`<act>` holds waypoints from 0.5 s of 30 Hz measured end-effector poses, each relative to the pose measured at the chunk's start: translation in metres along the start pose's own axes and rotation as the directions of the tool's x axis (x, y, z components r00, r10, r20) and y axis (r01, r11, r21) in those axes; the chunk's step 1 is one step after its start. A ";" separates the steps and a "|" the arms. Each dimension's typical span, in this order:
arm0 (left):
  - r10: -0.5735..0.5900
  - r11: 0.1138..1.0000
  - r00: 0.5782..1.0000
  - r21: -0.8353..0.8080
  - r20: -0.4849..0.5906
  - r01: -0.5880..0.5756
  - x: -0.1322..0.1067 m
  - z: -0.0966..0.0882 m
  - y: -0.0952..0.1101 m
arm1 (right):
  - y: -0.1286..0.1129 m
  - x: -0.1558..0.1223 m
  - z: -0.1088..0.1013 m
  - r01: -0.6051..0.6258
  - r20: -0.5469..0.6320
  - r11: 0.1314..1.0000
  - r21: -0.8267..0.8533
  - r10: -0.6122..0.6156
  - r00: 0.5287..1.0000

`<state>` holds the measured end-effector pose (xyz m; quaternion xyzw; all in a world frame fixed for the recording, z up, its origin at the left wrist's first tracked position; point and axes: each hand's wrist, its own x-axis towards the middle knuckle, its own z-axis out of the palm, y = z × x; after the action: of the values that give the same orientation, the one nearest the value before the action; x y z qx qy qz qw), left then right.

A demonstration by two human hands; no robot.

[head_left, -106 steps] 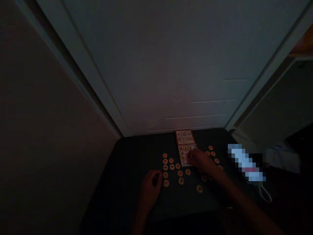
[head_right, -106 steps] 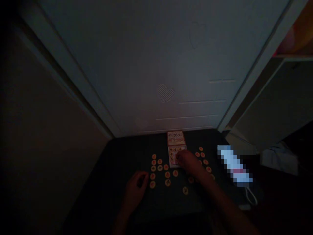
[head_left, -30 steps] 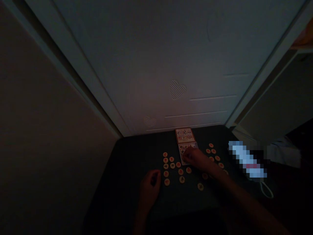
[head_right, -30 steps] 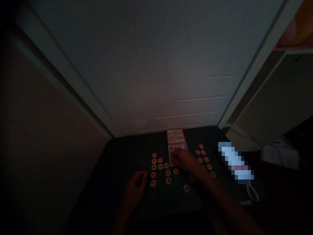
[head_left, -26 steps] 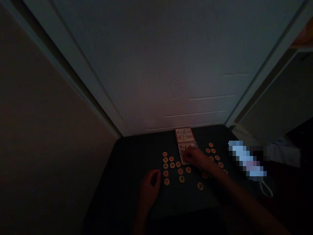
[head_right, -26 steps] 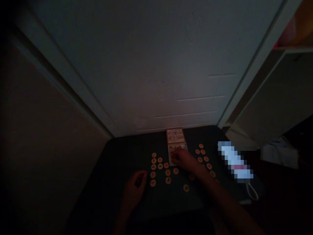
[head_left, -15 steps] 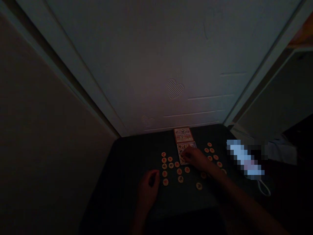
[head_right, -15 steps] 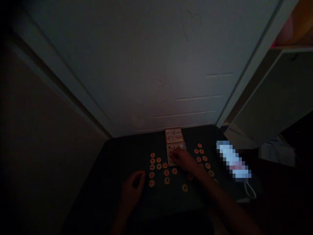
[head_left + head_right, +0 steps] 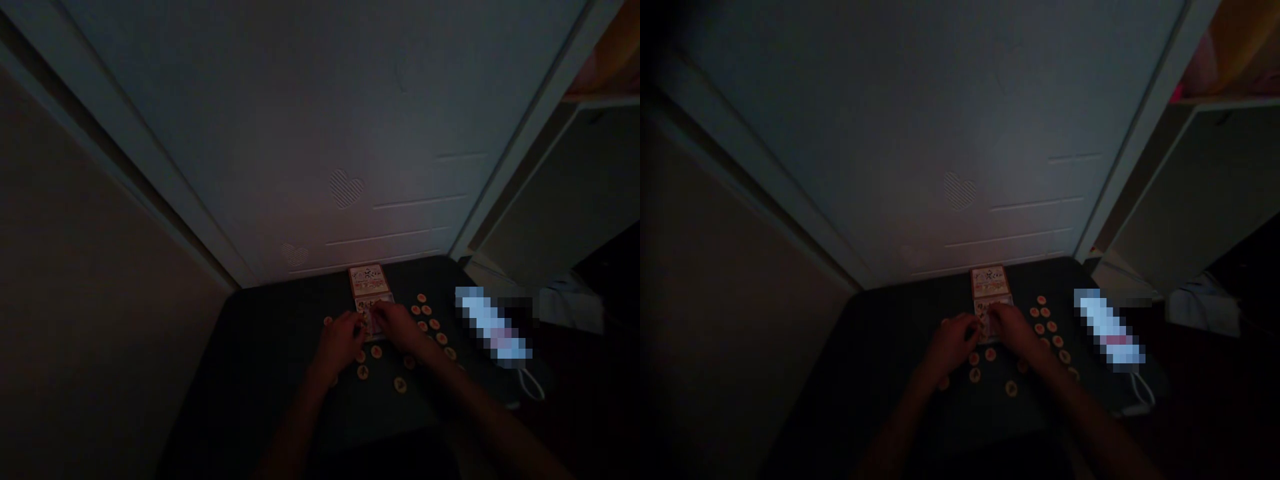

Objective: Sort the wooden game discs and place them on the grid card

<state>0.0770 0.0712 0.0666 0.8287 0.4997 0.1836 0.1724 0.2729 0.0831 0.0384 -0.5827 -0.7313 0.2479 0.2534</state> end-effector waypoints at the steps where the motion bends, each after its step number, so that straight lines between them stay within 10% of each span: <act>1: -0.006 1.000 1.000 0.011 0.003 0.006 0.000 0.002 0.001 | -0.001 0.001 0.001 -0.011 -0.006 1.000 0.001 0.011 1.000; 15: -0.103 0.994 0.987 0.061 0.122 0.096 0.004 -0.003 0.008 | -0.008 0.007 0.015 -0.009 0.047 0.996 0.088 0.005 0.999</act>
<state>0.0833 0.0718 0.0736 0.8172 0.5335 0.1089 0.1891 0.2560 0.0875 0.0330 -0.5674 -0.7235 0.2943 0.2607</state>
